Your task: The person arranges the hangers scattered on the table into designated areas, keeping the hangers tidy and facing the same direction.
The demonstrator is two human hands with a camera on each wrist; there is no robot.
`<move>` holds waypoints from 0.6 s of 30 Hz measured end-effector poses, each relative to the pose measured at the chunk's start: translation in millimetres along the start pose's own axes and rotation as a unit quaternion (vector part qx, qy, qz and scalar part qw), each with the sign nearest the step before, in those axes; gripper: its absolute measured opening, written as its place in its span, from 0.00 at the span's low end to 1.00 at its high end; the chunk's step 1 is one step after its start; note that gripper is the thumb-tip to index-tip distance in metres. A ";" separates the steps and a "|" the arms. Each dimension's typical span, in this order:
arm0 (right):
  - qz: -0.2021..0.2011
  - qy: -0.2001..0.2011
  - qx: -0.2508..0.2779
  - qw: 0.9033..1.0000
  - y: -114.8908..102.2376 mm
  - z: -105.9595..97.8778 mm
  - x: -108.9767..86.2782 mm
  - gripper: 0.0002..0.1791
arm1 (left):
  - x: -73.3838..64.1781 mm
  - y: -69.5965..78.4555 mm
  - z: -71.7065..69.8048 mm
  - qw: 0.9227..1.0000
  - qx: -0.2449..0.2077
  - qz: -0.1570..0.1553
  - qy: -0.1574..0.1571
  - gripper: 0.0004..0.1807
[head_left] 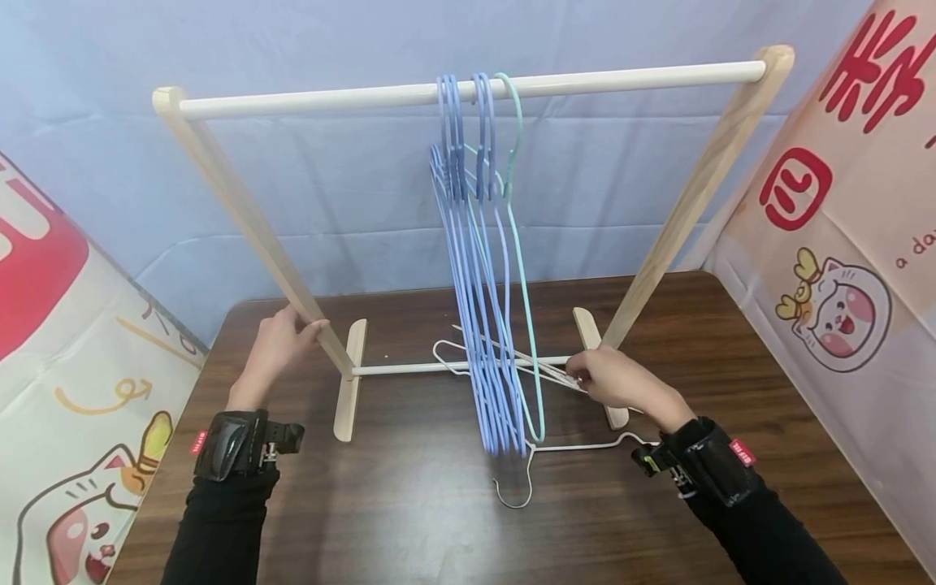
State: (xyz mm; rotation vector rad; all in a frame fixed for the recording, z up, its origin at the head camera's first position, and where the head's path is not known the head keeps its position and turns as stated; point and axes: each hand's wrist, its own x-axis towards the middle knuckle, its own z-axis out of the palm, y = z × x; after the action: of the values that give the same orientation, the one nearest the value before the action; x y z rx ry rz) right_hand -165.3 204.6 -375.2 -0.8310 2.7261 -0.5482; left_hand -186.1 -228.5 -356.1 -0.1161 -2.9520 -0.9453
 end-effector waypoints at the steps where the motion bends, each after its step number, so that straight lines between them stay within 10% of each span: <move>1: 0.003 0.002 0.003 1.000 0.1 -1.3 0.1 0.14 | 0.0 -0.2 0.1 1.000 0.001 0.000 0.000 0.18; 18: 0.056 0.048 -0.039 0.996 -0.7 -18.9 4.2 0.10 | -0.5 0.6 -0.2 1.000 -0.001 0.000 -0.002 0.18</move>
State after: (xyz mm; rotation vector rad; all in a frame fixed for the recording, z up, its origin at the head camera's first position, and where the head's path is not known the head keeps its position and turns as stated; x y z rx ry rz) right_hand -174.6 207.0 -358.3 -0.6793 2.8774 -0.4722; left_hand -185.5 -228.1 -355.7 -0.1195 -2.9550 -0.9487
